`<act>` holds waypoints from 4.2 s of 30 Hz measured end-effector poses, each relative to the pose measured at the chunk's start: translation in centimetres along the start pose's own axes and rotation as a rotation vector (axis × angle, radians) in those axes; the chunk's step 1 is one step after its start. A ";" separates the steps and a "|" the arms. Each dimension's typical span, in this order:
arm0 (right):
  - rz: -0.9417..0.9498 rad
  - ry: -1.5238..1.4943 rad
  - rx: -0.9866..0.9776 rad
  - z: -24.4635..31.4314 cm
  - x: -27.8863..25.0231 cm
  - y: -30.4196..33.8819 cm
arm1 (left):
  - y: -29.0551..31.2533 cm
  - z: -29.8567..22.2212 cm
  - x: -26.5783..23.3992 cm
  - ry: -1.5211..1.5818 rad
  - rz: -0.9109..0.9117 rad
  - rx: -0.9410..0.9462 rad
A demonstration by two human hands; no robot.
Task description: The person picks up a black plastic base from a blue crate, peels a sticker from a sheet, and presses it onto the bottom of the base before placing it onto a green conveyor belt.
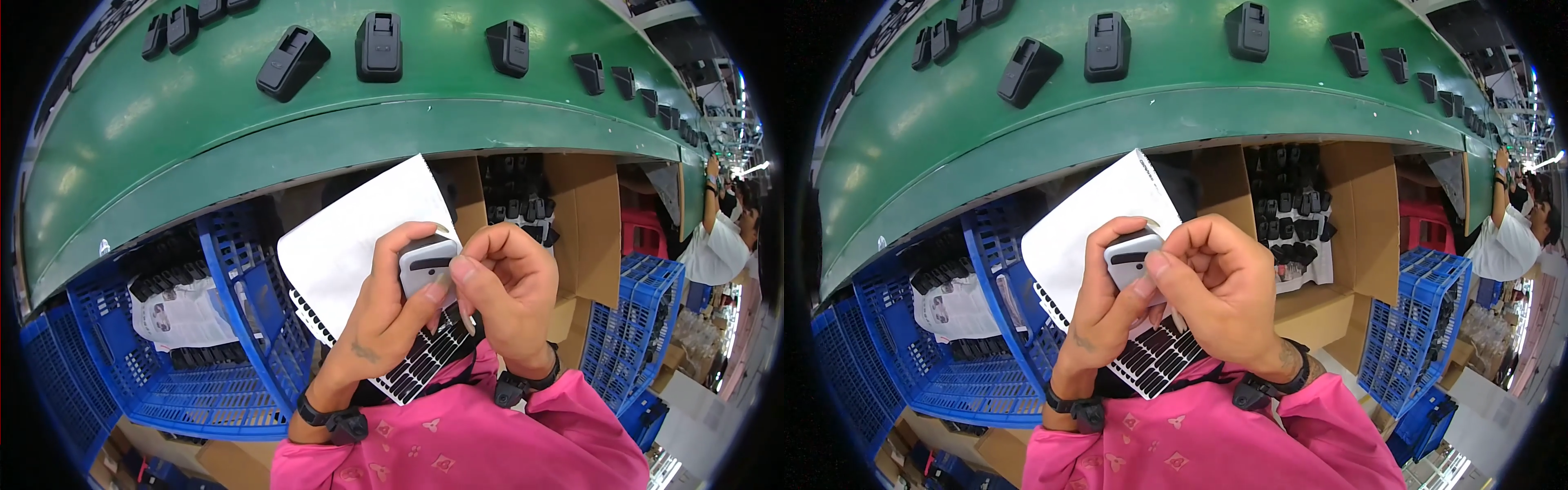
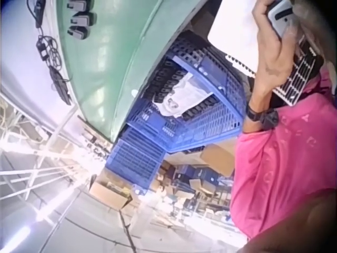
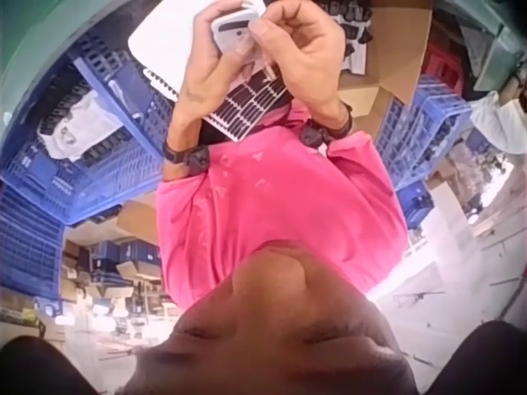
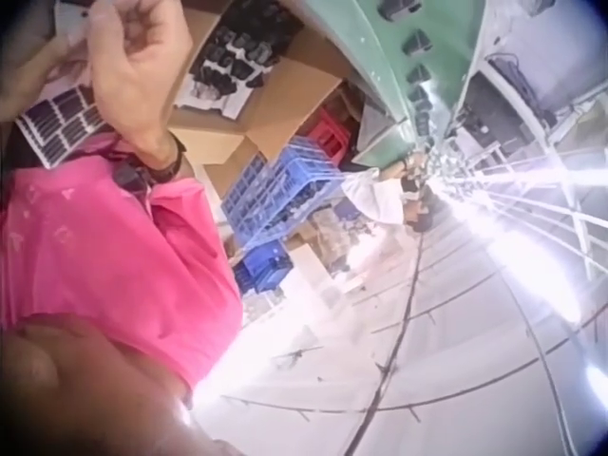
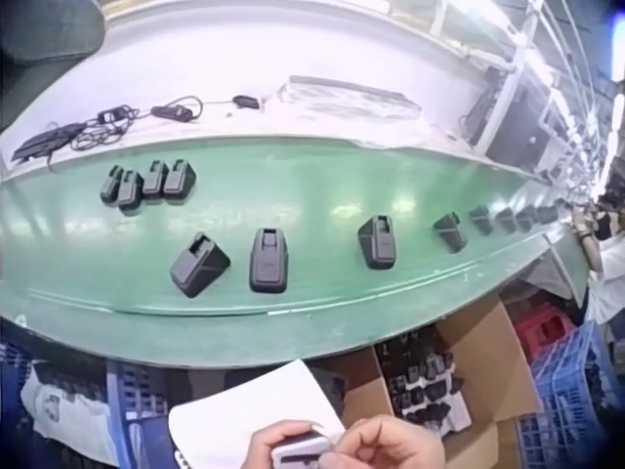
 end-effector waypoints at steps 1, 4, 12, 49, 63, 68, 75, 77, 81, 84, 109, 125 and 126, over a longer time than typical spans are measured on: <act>0.003 -0.024 0.005 0.0 -0.1 -0.1 | -0.1 0.0 0.1 0.006 -0.003 -0.020; 0.009 -0.036 0.004 -0.3 -0.1 -0.4 | -0.1 0.0 -0.1 -0.013 -0.014 -0.042; 0.007 -0.016 0.007 -0.3 -0.2 -0.6 | -0.2 -0.2 0.0 -0.064 -0.006 -0.048; -0.070 0.264 -0.012 -4.2 -2.1 1.5 | -0.1 0.7 0.6 0.119 -0.100 0.099; -0.044 0.721 -0.212 -1.3 -2.9 1.3 | 0.5 1.1 0.5 -0.044 -0.097 0.168; -0.081 0.635 -0.213 -1.8 -2.7 1.5 | 0.4 1.1 0.6 -0.106 -0.108 0.227; -0.053 0.653 -0.219 -1.9 -2.6 1.3 | 0.5 1.6 0.2 -0.072 -0.103 0.241; -0.052 0.647 -0.207 -1.9 -2.6 1.3 | 0.6 1.6 0.1 -0.053 -0.095 0.234; -0.046 0.639 -0.184 -2.0 -2.6 1.4 | 0.6 1.5 0.1 -0.048 -0.096 0.227; -0.049 0.590 -0.124 -2.0 -2.3 1.4 | 0.6 1.6 0.0 -0.030 -0.096 0.228; 0.130 1.117 -0.707 -11.1 -0.9 6.4 | -0.3 1.1 0.2 0.244 -0.102 0.047; 0.448 0.657 -0.341 -8.0 -0.8 6.6 | -0.5 1.9 0.4 0.257 -0.072 0.057; 0.452 0.654 -0.340 -6.4 -1.0 6.6 | -0.5 1.8 0.2 0.260 -0.047 0.054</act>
Point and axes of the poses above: each hand's wrist, its own y-axis away from the middle knuckle, its own x-axis out of the palm, z = x × y, the point moved 1 cm from there along -y, towards the middle knuckle, and after that the axes turned 9 degrees about x, right-handed, at the moved point
